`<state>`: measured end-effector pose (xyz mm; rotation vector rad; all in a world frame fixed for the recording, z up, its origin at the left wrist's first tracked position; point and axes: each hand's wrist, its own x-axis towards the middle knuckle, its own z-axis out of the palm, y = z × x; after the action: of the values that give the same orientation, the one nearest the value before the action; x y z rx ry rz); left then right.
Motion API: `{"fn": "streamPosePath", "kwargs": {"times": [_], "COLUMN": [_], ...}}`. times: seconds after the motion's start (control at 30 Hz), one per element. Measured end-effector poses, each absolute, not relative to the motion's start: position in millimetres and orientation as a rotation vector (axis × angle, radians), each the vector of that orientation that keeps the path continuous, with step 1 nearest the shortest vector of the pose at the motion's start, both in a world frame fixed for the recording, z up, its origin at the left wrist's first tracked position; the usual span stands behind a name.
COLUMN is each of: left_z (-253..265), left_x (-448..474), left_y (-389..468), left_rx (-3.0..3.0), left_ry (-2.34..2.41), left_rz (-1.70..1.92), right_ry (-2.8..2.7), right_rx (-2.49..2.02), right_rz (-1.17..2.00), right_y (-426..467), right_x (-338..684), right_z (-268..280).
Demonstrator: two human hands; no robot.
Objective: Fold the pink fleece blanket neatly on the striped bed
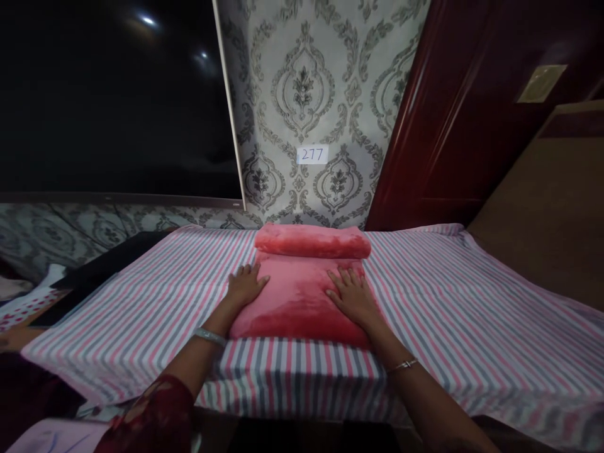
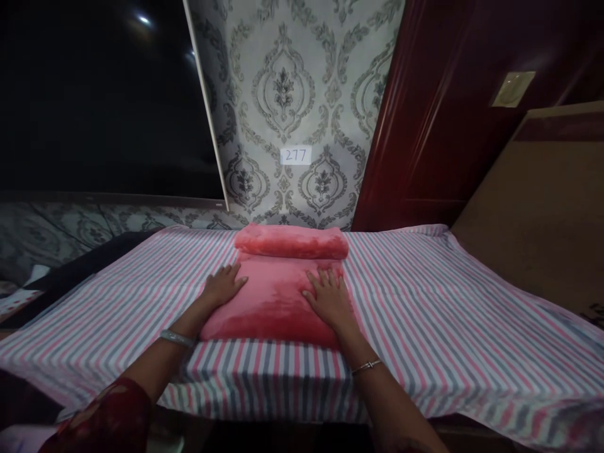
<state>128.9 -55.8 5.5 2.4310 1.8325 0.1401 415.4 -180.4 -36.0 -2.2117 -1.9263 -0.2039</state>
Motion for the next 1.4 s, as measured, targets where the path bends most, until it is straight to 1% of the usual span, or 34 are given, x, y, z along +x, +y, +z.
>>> {"fn": "streamPosePath", "kwargs": {"times": [0.07,0.13,0.23,0.33,0.53,0.77,0.9,1.0,1.1,1.17,1.4], "left_z": [10,18,35,52,58,54,47,35,25,26,54], "left_x": [124,125,136,152,171,175,156,130,112,111,146], "left_y": [-47,-36,-10,21,59,57,44,34,25,20,30], "left_rx": [2.424,2.420,2.251,1.963,1.697,1.543,1.491,1.441,1.411,1.397,1.630], "left_ry": [1.890,1.870,1.570,1.333,1.265,1.069,0.869,0.751,0.856,0.956,1.193], "left_rz": [0.303,0.615,1.074,1.223,1.242,1.245,1.270,1.184,1.061,1.062,0.921], "right_ry": [-1.925,-1.920,-1.918,-1.916,-1.880,-1.835,-1.709,-1.392,-1.004,-0.856,-0.962], "right_rx": [-2.203,-2.205,-2.207,-2.183,-2.157,-2.109,-1.897,-1.688,-1.578,-1.535,-1.541], "right_rz": [-0.232,-0.238,-0.223,-0.211,-0.147,-0.094,-0.079,-0.039,-0.059,-0.113,-0.196], "right_y": [-180,-180,-180,-181,-182,-181,-176,-171,-167,-166,-166], "right_x": [415,413,412,411,410,411,420,432,442,446,444], "right_z": [-36,-36,-35,-33,-29,-29,-38,-48,-54,-55,-57]}}
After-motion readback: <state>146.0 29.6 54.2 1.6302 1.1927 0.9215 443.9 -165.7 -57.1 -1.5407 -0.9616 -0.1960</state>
